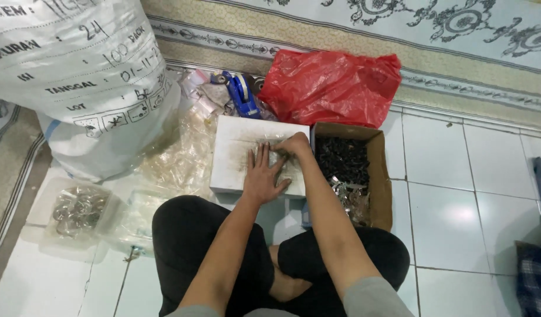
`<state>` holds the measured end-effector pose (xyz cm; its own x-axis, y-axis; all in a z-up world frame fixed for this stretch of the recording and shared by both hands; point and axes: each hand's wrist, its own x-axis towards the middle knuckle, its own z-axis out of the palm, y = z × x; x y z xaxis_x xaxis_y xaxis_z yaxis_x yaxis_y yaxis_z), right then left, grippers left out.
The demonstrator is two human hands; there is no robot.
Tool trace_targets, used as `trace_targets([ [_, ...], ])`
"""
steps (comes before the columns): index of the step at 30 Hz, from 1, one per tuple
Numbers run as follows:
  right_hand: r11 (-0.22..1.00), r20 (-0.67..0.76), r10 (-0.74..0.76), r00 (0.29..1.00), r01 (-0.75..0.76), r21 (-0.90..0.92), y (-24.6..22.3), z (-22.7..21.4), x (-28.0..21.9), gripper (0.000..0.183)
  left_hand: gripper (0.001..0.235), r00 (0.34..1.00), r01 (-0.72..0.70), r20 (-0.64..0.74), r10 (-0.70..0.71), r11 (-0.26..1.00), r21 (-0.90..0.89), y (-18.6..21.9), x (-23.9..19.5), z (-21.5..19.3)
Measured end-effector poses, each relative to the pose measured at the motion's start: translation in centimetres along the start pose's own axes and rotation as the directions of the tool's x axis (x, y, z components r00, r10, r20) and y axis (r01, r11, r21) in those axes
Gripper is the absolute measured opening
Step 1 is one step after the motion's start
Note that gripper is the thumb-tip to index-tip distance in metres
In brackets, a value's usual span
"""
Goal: The person sits on the floor and sorts small silver metal parts from a cardboard box filled with black packing material. They place the sorted parts onto a white board and then transfer them into a clear plastic bag.
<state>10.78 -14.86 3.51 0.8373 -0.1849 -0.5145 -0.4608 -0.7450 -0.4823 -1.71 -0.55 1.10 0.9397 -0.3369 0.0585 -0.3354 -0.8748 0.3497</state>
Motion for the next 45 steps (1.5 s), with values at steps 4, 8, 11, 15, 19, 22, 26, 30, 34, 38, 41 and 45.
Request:
trace_targets([
  [4, 0.998, 0.042, -0.047, 0.998, 0.045, 0.041, -0.1, -1.1, -1.8, 0.075, 0.075, 1.0, 0.005, 0.008, -0.005, 1.0, 0.02, 0.0, 0.0, -0.4],
  [8, 0.84, 0.025, -0.086, 0.996, 0.059, 0.54, 3.8, 0.4, -0.1, 0.065, 0.075, 1.0, 0.01, 0.019, -0.01, 1.0, -0.02, 0.1, 0.0, -0.9],
  [11, 0.762, 0.067, -0.125, 0.99, 0.053, 0.646, 5.6, 2.6, 0.3, 0.039, 0.075, 1.0, 0.013, 0.027, -0.012, 1.0, -0.025, 0.2, -0.2, -0.7],
  [15, 0.83, -0.051, -0.178, 0.983, 0.178, 0.529, 5.9, 4.9, 3.2, 0.031, 0.071, 1.0, 0.013, 0.01, -0.013, 1.0, -0.01, 0.3, 0.0, -1.4],
  [19, 0.902, -0.072, -0.236, 0.969, 0.246, 0.354, 4.1, 4.6, 1.5, 0.024, 0.07, 1.0, 0.005, 0.006, -0.005, 1.0, -0.004, 0.1, 0.0, -0.6],
  [22, 0.935, -0.135, -0.301, 0.944, 0.32, 0.154, 3.2, 4.4, 0.2, 0.024, 0.069, 1.0, -0.007, -0.001, 0.007, 1.0, 0.003, 0.2, 0.1, -0.8],
  [26, 0.946, -0.264, -0.299, 0.917, 0.322, 0.049, 2.0, 5.2, -1.9, 0.02, 0.076, 0.999, 0.005, 0.048, -0.007, 1.0, 0.026, -0.1, 0.3, -0.5],
  [30, 0.985, -0.292, -0.135, 0.947, 0.159, 0.059, 2.3, 5.1, -0.8, 0.037, 0.079, 0.999, -0.009, 0.054, 0.008, 1.0, 0.011, 0.0, 0.2, -0.9],
  [34, 0.987, -0.188, -0.101, 0.977, 0.122, 0.104, 1.4, 1.1, -4.1, 0.056, 0.076, 0.998, -0.008, 0.056, 0.008, 1.0, 0.008, 0.3, 0.0, -1.2],
  [38, 0.899, -0.038, -0.035, 0.999, 0.048, 0.436, 5.5, 2.2, 0.5, 0.072, 0.055, 0.992, -0.044, -0.116, 0.046, 0.999, 0.025, -0.6, 1.0, 1.3],
  [41, 0.699, -0.058, 0.011, 0.998, 0.034, 0.714, 7.0, 2.1, -0.7, 0.05, 0.035, 0.953, -0.104, -0.273, 0.133, 0.988, 0.116, -2.2, 2.7, 4.0],
  [45, 0.629, -0.169, -0.046, 0.985, 0.16, 0.761, 7.2, 2.6, -2.5, 0.035, 0.016, 0.952, -0.043, -0.294, 0.079, 0.991, 0.128, -3.5, 5.2, 5.7],
])
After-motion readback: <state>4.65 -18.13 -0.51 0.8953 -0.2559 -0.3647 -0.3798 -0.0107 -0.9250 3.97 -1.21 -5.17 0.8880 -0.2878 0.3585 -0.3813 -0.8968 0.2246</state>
